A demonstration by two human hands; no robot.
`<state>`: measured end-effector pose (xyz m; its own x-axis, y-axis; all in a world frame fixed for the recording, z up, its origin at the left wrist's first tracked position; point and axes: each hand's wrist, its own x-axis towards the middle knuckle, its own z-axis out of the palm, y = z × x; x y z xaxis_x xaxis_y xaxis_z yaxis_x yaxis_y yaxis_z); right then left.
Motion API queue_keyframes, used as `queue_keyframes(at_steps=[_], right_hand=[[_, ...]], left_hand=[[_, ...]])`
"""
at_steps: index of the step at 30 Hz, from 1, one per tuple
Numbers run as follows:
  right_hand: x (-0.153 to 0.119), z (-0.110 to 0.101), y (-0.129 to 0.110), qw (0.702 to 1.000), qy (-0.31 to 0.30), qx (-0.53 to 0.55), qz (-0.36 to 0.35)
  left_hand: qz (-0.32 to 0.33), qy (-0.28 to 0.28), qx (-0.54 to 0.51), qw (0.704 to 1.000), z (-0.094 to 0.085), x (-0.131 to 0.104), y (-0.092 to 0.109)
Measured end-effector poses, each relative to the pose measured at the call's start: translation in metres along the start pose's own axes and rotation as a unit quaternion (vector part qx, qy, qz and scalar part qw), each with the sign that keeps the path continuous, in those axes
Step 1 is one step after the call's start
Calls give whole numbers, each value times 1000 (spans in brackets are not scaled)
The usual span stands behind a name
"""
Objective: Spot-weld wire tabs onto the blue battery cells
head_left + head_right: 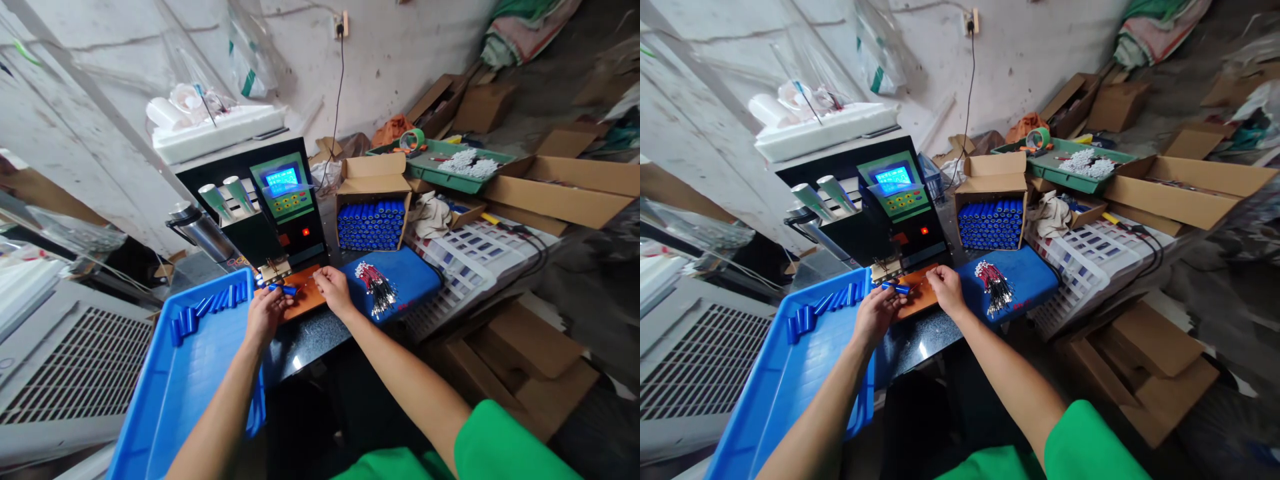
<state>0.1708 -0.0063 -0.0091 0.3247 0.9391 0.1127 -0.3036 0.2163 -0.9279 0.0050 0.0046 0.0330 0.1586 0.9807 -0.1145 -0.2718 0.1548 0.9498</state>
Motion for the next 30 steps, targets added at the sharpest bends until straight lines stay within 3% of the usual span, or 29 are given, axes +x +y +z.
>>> queue_keyframes(at_steps=[5,10,16,23,30], right_hand=[[0,0,0,1000,2,-26,-10],[-2,1,-4,999,3,-36,-16],[-4,3,-7,998,0,-65,-25],[-5,3,-5,996,-4,-76,-39],[-6,4,-5,997,-3,-68,-46]], left_hand=[[50,7,84,995,5,-3,-4],[140,36,220,965,14,-9,-8],[123,55,275,952,18,-8,-9],[175,58,332,925,19,-11,-5],[181,44,326,927,14,-8,-10]])
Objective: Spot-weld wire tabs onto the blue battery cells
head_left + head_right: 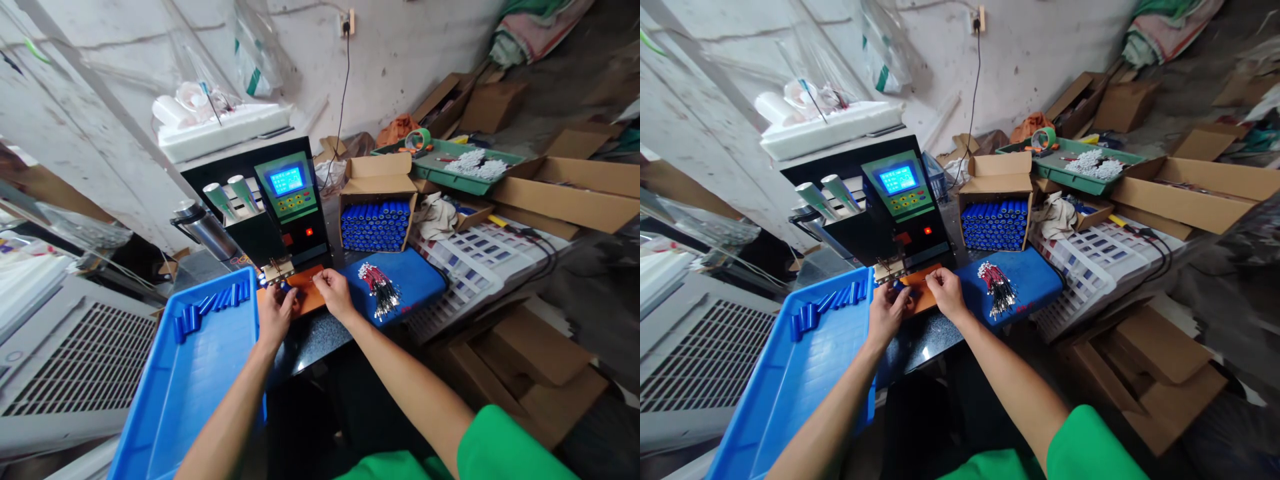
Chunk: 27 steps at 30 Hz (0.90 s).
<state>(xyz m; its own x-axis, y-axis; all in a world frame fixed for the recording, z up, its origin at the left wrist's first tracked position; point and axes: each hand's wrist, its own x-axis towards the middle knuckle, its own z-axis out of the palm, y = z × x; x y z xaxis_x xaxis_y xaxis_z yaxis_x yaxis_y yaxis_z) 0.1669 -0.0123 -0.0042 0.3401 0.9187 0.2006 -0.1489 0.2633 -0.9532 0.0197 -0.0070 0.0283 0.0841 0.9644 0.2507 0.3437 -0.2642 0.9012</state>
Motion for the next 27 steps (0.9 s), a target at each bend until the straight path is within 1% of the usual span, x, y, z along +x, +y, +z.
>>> queue_keyframes(at_steps=[4,9,14,18,21,23,27], right_hand=[[0,-1,1,1000,-4,-6,1],[1,-1,2,1000,-6,0,1],[1,0,2,1000,-9,-3,5],[0,0,0,1000,-8,-8,5],[0,-1,-1,1000,-10,-8,5],[0,-1,-1,1000,-16,-9,10],[1,0,0,999,-29,-2,30]], left_hand=[[-8,-24,-22,999,0,1,-9],[-5,-33,13,999,-1,1,-19],[9,-33,50,998,0,-1,-21],[-5,-33,33,999,-1,0,-23],[-5,-48,25,999,-2,1,-23],[4,-56,41,998,-3,1,-23],[8,-52,77,996,-4,1,-19]])
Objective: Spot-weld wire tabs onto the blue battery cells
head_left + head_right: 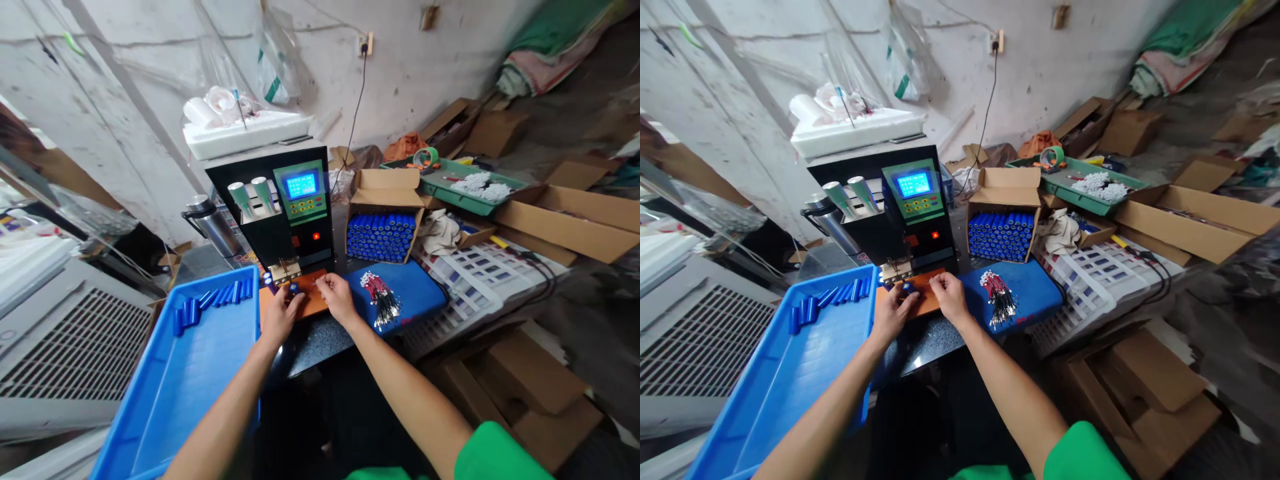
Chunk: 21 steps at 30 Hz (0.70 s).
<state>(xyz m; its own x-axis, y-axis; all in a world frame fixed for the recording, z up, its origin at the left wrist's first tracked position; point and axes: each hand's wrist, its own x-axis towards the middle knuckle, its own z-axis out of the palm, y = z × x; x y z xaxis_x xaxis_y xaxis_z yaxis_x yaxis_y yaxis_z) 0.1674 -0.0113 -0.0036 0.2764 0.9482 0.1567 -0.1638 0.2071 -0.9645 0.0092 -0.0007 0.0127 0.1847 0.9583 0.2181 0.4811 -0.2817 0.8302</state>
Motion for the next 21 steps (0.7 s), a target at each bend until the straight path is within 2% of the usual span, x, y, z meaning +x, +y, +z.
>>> queue_keyframes(at_steps=[14,21], right_hand=[[12,21,-15,992,-104,-74,-23],[13,27,-11,985,-108,-126,-39]], left_hand=[[9,8,-30,999,0,-1,0],[26,11,-47,999,-1,-1,1]])
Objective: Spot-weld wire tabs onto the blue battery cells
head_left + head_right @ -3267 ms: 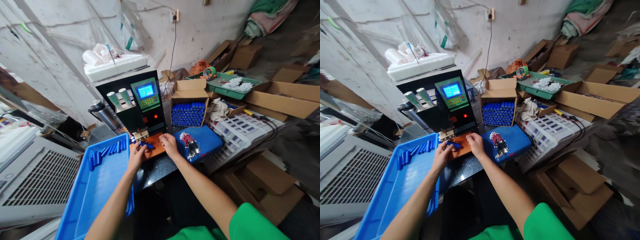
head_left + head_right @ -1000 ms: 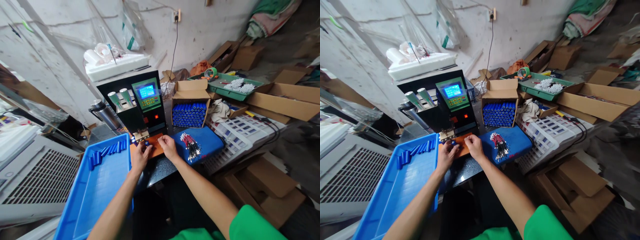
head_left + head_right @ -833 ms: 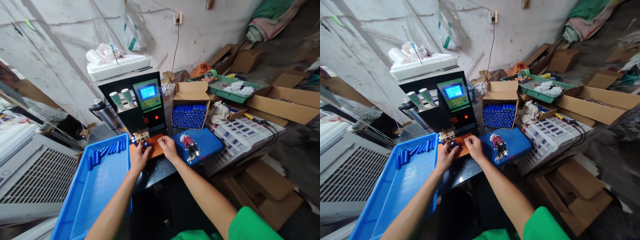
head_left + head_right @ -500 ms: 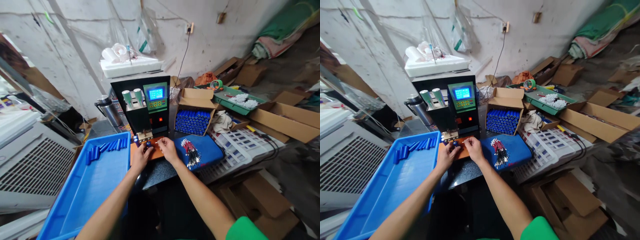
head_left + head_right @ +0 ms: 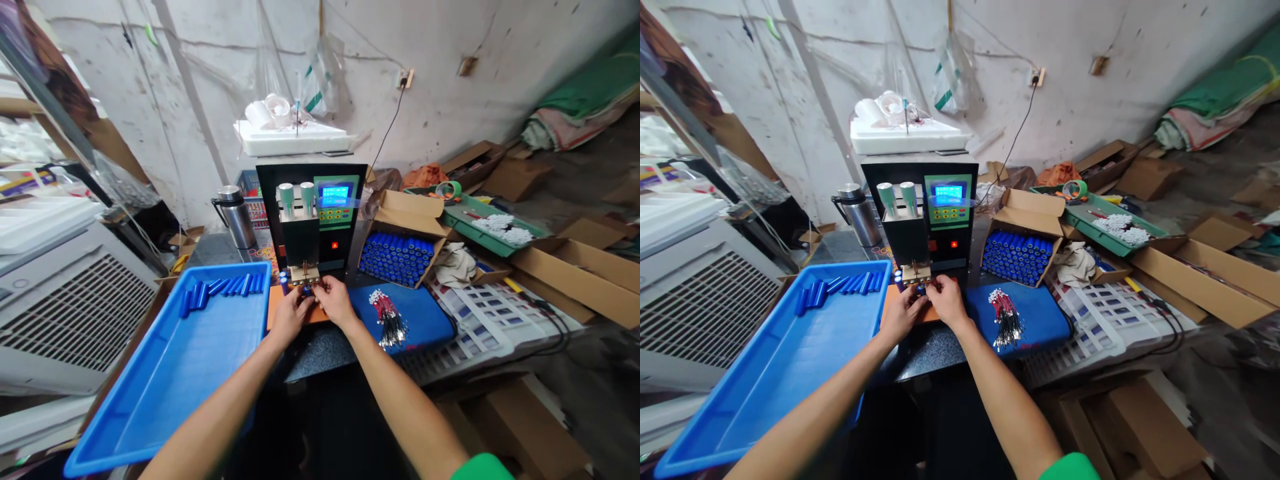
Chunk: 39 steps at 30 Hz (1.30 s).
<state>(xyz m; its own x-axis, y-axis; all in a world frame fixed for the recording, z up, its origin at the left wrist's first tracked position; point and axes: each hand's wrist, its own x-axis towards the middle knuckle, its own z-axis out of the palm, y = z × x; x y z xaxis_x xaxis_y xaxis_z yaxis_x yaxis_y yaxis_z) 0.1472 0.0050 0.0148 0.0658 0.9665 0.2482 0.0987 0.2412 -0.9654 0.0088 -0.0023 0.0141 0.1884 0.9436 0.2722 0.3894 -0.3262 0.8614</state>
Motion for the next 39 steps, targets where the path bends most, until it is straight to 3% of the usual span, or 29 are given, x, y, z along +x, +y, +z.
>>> queue_keyframes(at_steps=[12,39], right_hand=[[3,5,3,998,9,-54,-6],[5,3,5,999,-5,-47,-5]], left_hand=[[10,-7,-20,1000,1,0,-8],[6,-10,-24,1000,0,0,-5]])
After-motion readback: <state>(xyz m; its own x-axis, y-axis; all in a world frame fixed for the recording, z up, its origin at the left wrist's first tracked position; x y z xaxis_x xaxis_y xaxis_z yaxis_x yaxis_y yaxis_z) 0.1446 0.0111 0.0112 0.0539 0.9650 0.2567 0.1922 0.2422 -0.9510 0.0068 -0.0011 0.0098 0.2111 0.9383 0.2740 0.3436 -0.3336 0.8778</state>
